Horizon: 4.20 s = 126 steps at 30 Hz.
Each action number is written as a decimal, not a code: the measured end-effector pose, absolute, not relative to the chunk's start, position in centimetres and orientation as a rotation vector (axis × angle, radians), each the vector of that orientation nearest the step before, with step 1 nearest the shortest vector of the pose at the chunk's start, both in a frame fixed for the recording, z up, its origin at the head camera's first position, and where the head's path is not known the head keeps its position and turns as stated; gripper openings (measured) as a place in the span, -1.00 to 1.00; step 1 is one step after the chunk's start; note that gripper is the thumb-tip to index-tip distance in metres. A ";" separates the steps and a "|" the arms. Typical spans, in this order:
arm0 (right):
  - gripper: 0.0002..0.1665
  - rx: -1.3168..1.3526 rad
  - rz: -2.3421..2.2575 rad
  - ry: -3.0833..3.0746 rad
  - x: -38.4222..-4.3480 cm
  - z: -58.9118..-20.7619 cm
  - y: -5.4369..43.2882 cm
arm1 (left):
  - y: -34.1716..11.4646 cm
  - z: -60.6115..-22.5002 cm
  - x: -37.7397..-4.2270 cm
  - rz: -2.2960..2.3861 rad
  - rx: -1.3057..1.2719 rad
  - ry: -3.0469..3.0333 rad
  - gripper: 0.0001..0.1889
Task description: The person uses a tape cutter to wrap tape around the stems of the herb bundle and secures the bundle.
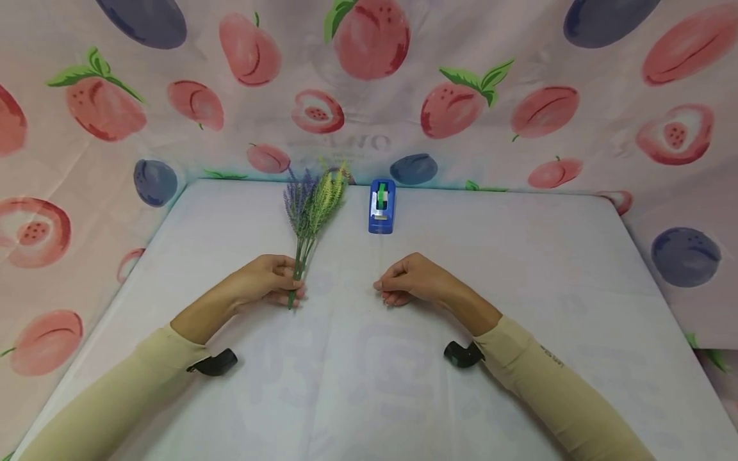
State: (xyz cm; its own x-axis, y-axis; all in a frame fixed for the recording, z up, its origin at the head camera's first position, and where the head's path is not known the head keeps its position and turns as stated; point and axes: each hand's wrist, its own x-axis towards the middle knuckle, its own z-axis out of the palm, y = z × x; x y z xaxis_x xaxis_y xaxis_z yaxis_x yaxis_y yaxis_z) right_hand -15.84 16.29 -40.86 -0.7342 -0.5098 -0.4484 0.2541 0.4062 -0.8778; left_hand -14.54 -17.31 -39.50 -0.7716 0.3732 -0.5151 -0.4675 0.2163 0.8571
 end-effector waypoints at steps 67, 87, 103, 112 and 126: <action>-0.53 -0.035 -1.606 2.060 -13.1 -40.4 15.2 | -6.9 -39.3 -16.6 1.418 0.626 2.034 -0.52; -0.85 -0.883 -0.611 3.235 -13.4 -39.3 13.8 | -6.9 -39.3 -17.4 1.442 0.542 2.050 -0.61; -0.90 -1.246 -0.747 3.281 -14.6 -39.6 14.8 | -7.2 -39.0 -17.9 1.489 0.528 1.951 -0.45; -0.81 -1.646 -0.844 3.029 -15.2 -40.2 15.8 | -7.5 -39.1 -18.2 1.505 0.521 1.890 -0.49; -0.69 -1.308 -0.684 3.079 -15.2 -39.8 16.1 | -7.4 -39.1 -18.4 1.488 0.530 1.886 -0.55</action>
State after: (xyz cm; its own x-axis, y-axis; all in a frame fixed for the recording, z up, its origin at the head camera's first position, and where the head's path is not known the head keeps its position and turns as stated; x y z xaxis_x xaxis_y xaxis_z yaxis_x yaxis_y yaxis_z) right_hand -15.23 16.14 -39.78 -0.6750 -0.6242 0.3933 -0.7320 0.6331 -0.2516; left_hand -18.40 -7.38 -39.10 -0.6942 0.6744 -0.2515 -0.0879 0.2674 0.9596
